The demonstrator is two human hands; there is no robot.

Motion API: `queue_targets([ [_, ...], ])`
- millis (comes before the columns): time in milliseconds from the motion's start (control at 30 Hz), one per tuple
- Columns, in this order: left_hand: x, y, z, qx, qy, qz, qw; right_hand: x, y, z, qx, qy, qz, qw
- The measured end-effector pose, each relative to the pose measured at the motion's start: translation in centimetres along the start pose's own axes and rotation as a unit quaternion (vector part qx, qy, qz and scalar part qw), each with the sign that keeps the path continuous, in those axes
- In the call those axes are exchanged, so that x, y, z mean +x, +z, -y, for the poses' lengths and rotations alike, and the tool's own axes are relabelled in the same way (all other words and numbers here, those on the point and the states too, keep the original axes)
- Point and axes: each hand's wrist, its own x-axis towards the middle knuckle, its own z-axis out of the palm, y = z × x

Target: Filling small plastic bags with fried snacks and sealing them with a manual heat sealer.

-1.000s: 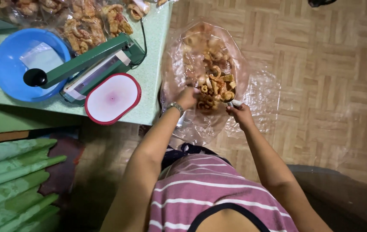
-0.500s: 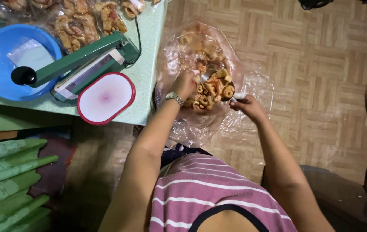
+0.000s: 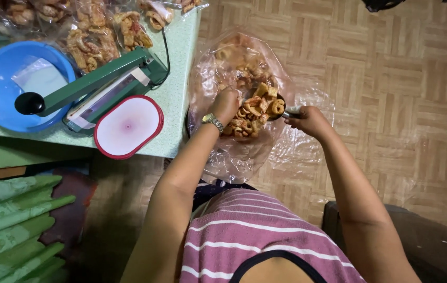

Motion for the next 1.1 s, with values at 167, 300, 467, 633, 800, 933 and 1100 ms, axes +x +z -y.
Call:
queue_targets([
  [167, -0.9, -3.4, -3.4, -0.018, -0.044, 0.005, 0.999, -0.3, -0.3, 2.6, -0.085, 0.008, 0.012, 0.996],
  [300, -1.4, -6.0, -5.3, -0.093, -0.062, 0.012, 0.994, -0.2, -0.8, 3.8, -0.175, 0.006, 0.025, 0.984],
  [467, -2.1, -7.3, -6.9, -0.101, -0.038, 0.026, 0.994, 0.0, -0.9, 5.1, -0.214, 0.027, 0.038, 0.976],
  [633, -2.5, -7.9, -7.4, -0.111, -0.029, 0.019, 0.993, 1.0, -0.3, 4.7, -0.277, 0.02, 0.046, 0.96],
  [800, -2.1, -4.4, -5.3, -0.054, -0.09, 0.036, 0.994, 0.8, 0.7, 8.3, -0.371, -0.003, 0.078, 0.925],
  [933, -2.3, -0.8, -3.4, -0.031, -0.113, 0.042, 0.992, 3.1, 2.4, 7.6, -0.416, -0.026, 0.09, 0.904],
  [1100, -2.7, -3.7, -5.4, -0.18, -0.231, 0.061, 0.954, 5.4, 3.3, 8.7, -0.481, -0.03, 0.085, 0.872],
])
